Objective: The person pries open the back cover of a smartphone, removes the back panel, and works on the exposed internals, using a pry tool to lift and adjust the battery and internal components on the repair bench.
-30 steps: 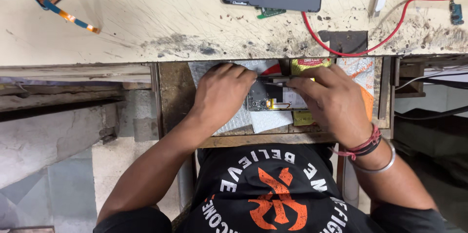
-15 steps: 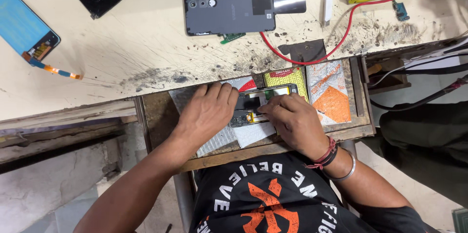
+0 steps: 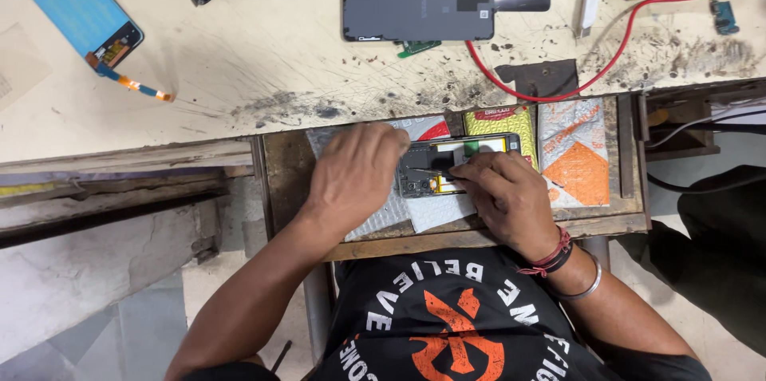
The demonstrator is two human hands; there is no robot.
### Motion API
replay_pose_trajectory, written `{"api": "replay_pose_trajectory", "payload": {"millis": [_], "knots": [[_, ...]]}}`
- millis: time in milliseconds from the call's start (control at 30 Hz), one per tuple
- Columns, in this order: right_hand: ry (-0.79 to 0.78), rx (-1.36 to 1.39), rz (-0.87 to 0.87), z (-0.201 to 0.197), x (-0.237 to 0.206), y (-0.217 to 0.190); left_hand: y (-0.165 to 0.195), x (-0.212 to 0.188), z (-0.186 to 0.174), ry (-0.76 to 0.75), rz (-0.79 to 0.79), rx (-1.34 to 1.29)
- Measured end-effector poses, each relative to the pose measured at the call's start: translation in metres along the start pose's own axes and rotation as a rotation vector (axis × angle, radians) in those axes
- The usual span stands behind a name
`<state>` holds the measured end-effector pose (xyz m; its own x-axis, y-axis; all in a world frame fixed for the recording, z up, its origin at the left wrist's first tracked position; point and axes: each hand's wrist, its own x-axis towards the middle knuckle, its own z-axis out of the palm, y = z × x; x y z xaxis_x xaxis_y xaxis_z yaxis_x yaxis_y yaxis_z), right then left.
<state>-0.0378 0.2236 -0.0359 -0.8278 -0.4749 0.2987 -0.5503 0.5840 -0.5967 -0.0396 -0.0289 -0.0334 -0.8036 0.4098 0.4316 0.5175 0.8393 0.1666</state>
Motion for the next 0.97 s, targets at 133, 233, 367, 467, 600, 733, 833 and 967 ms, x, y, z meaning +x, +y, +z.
{"api": "replay_pose_trajectory", "payload": {"millis": [133,233,367,467,600,733,833,967], "knots": [[0.011,-0.005,-0.002,0.005,-0.001,-0.001,-0.021,0.014,-0.005,-0.06,-0.335,-0.015],[0.005,-0.002,0.009,0.008,-0.004,0.0,-0.041,0.023,-0.009,0.005,-0.384,0.049],[0.021,-0.009,-0.009,0.017,-0.004,0.003,-0.059,0.033,-0.007,0.012,-0.423,0.102],[0.02,-0.008,0.004,0.021,-0.004,0.005,-0.065,0.032,-0.003,0.036,-0.388,0.138],[0.019,-0.008,0.019,0.024,-0.003,0.004,-0.068,0.031,-0.001,-0.015,-0.411,0.156],[0.028,-0.014,0.022,0.024,-0.002,0.001,-0.069,0.031,-0.003,-0.016,-0.4,0.15],[0.029,-0.011,0.029,0.024,-0.002,-0.001,-0.069,0.033,-0.004,-0.005,-0.394,0.159],[0.03,-0.01,0.037,0.023,-0.002,-0.002,-0.066,0.035,-0.006,-0.064,-0.432,0.151]]}}
